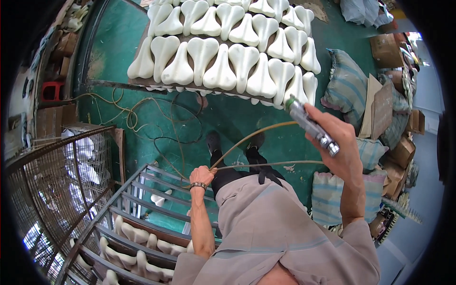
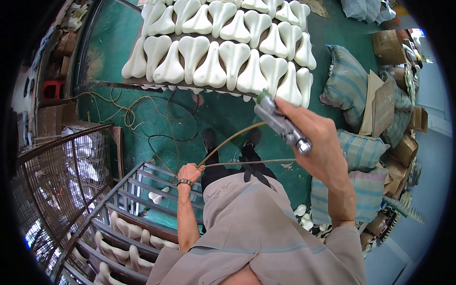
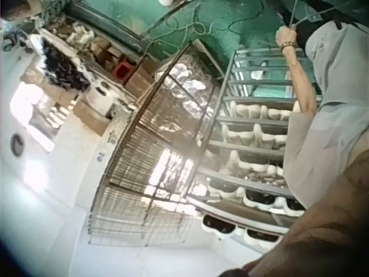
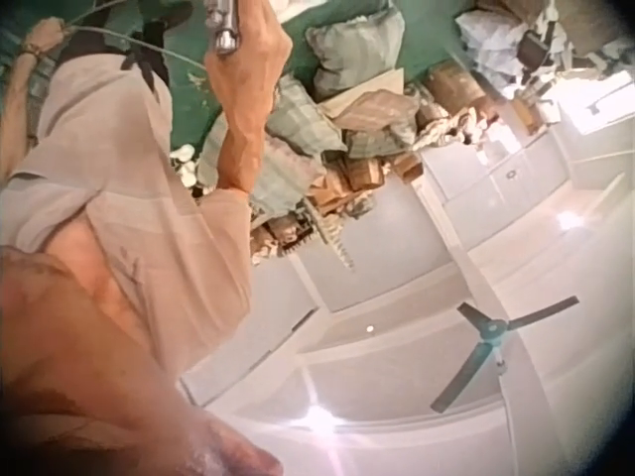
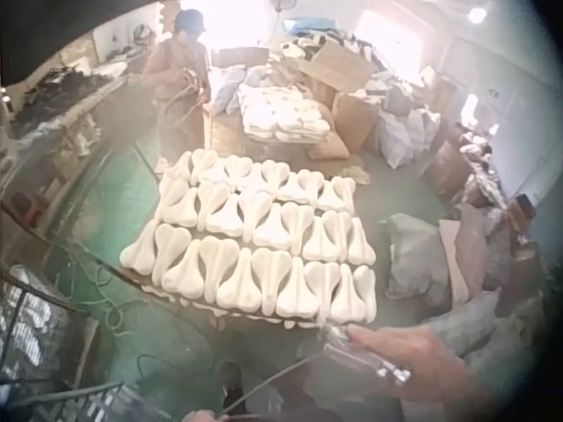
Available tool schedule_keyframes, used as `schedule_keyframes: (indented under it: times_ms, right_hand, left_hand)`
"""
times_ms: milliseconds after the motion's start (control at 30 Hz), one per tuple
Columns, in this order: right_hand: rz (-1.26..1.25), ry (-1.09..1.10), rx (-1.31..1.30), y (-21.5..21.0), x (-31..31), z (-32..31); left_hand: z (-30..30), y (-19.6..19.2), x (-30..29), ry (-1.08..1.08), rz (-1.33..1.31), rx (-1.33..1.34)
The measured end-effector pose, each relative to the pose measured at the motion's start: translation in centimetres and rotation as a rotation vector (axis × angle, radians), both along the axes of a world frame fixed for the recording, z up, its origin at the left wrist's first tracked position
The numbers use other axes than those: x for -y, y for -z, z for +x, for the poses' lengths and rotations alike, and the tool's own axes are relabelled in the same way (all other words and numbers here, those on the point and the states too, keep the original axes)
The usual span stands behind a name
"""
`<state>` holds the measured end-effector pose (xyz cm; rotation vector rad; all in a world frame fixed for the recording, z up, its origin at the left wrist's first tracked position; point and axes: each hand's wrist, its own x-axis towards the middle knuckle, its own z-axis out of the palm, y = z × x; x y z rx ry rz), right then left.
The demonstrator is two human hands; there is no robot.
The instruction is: The worker is seen using a spray gun to coat white foam bicycle saddle components and then moving storage racks to organize the products.
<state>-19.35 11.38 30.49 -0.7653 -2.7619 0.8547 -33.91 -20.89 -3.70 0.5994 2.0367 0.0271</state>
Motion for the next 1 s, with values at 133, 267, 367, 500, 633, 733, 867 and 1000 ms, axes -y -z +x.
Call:
schedule_keyframes:
  times_ms: [133,267,367,500,633,733,867,1000]
  right_hand:
    - [-0.155,-0.145,0.169,-0.5,-1.8,3.4]
    - [-0.067,-0.03,-0.043,1.4,-4.7,4.6]
    - [-0.067,-0.032,-0.005,1.5,-6.2,6.0]
    - [-0.149,-0.162,0.087,1.0,-6.5,8.3]
    - [-0.13,-0.101,0.037,1.3,-7.2,9.4]
    - [-0.129,-0.144,0.024,1.4,-7.6,10.0]
    - [-0.163,-0.192,0.009,1.2,-7.3,11.5]
    - [-0.157,-0.174,-0.019,1.3,-8.2,13.5]
  left_hand:
    - [3.4,-0.4,-2.3,-0.024,-0.025,0.003]
    - [6.4,-0.8,-4.4,-0.012,-0.021,-0.019]
    - [7.7,-1.0,-5.7,-0.002,-0.024,-0.005]
    - [8.8,-1.1,-7.2,0.008,-0.029,0.003]
    - [9.4,-1.4,-8.5,0.019,-0.05,-0.013]
    - [9.9,-1.7,-9.3,0.05,-0.057,-0.036]
    - [10.6,-1.7,-10.2,0.078,-0.062,-0.023]
    - [11.6,-2.0,-11.0,0.096,-0.069,-0.029]
